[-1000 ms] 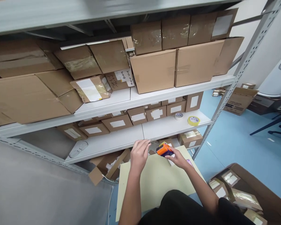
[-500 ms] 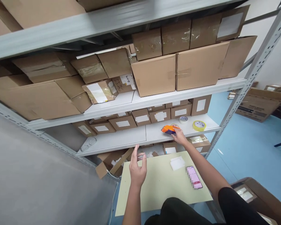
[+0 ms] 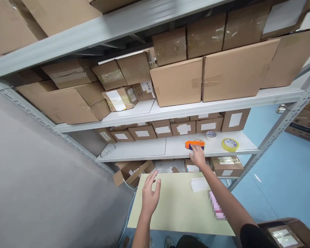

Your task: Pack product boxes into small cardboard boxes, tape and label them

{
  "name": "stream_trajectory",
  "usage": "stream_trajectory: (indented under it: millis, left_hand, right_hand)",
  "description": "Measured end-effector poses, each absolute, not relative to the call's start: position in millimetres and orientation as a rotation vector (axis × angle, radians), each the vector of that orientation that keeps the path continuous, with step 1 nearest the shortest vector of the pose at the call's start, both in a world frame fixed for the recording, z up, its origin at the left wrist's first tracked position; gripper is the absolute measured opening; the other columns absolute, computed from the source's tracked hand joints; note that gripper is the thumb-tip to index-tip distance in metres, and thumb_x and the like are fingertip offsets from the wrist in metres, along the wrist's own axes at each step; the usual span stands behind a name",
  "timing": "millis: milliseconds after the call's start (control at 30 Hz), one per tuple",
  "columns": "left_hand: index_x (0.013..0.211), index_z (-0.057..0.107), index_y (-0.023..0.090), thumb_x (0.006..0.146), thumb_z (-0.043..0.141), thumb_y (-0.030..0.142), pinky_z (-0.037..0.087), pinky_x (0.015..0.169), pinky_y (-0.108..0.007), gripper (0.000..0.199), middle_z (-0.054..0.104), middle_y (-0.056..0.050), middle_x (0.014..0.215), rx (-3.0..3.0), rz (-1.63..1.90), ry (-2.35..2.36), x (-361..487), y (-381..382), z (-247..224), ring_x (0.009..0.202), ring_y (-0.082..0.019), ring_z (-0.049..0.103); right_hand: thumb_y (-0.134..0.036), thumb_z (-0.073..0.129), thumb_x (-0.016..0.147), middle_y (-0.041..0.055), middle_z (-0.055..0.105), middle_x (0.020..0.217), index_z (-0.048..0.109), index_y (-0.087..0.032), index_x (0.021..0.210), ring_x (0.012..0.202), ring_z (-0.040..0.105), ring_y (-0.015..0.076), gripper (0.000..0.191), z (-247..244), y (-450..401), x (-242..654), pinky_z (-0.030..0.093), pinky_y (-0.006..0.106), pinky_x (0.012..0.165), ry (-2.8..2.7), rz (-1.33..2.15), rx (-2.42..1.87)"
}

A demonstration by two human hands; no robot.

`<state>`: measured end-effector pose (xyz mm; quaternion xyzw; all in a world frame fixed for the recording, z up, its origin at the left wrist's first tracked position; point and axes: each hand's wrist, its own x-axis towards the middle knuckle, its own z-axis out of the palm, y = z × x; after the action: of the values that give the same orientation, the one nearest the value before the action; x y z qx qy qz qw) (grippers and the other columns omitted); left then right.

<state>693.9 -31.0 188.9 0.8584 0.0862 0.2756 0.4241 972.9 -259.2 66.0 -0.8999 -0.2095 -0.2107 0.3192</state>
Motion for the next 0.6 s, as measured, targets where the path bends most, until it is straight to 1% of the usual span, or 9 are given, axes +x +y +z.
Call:
stream_trajectory:
  millis: [100, 200, 267, 333, 400, 500, 600]
  left_hand:
    - [0.136, 0.065, 0.03, 0.101, 0.055, 0.043, 0.057, 0.102, -0.046, 0.039, 0.066, -0.011, 0.139, 2.149, 0.607, 0.293, 697, -30, 171, 0.13, -0.028, 0.062]
    - [0.142, 0.061, 0.028, 0.101, 0.055, 0.039, 0.046, 0.116, -0.05, 0.043, 0.062, -0.011, 0.146, 2.212, 0.508, 0.301, 698, -30, 151, 0.139, -0.027, 0.055]
    - [0.147, 0.057, 0.027, 0.099, 0.057, 0.037, 0.039, 0.122, -0.052, 0.049, 0.056, -0.011, 0.153, 2.263, 0.413, 0.292, 693, -31, 140, 0.145, -0.027, 0.049]
    - [0.151, 0.053, 0.028, 0.098, 0.059, 0.036, 0.036, 0.124, -0.052, 0.053, 0.049, -0.011, 0.159, 2.281, 0.347, 0.315, 683, -28, 133, 0.15, -0.026, 0.043]
    - [0.152, 0.052, 0.028, 0.098, 0.058, 0.035, 0.034, 0.125, -0.051, 0.054, 0.046, -0.01, 0.162, 2.275, 0.331, 0.366, 668, -21, 128, 0.152, -0.026, 0.039]
    - [0.151, 0.052, 0.028, 0.098, 0.058, 0.036, 0.033, 0.125, -0.051, 0.054, 0.046, -0.01, 0.162, 2.242, 0.361, 0.474, 636, -1, 120, 0.152, -0.025, 0.039]
    - [0.151, 0.053, 0.025, 0.098, 0.058, 0.036, 0.033, 0.125, -0.05, 0.054, 0.046, -0.013, 0.161, 2.189, 0.419, 0.615, 595, 27, 106, 0.152, -0.026, 0.04]
  right_hand:
    - [-0.028, 0.053, 0.094, 0.0166, 0.057, 0.143, 0.05, -0.02, 0.149, 0.138, 0.047, 0.0358, 0.057, 55, -238, 942, 0.04, 0.059, 0.116, -0.689, -0.564, -2.142]
    - [-0.03, 0.051, 0.097, 0.0146, 0.058, 0.145, 0.048, -0.023, 0.151, 0.14, 0.047, 0.0346, 0.055, 34, -214, 904, 0.04, 0.062, 0.117, -0.763, -0.478, -1.99]
    - [-0.031, 0.051, 0.098, 0.0138, 0.059, 0.145, 0.049, -0.025, 0.151, 0.14, 0.049, 0.0344, 0.053, 20, -198, 877, 0.04, 0.064, 0.117, -0.795, -0.388, -1.937]
    - [-0.033, 0.051, 0.099, 0.0136, 0.058, 0.147, 0.052, -0.025, 0.148, 0.14, 0.05, 0.034, 0.05, 8, -184, 851, 0.041, 0.064, 0.117, -0.823, -0.291, -1.911]
    - [-0.035, 0.052, 0.099, 0.0139, 0.057, 0.149, 0.056, -0.024, 0.145, 0.141, 0.05, 0.0336, 0.047, 1, -169, 826, 0.042, 0.064, 0.116, -0.848, -0.199, -1.893]
    - [-0.038, 0.055, 0.099, 0.0146, 0.058, 0.149, 0.06, -0.024, 0.141, 0.139, 0.053, 0.0327, 0.044, -2, -143, 791, 0.046, 0.061, 0.115, -0.89, -0.064, -1.864]
    - [-0.037, 0.055, 0.098, 0.0148, 0.059, 0.148, 0.061, -0.023, 0.139, 0.139, 0.053, 0.032, 0.044, 2, -110, 760, 0.046, 0.06, 0.115, -0.992, 0.066, -1.823]
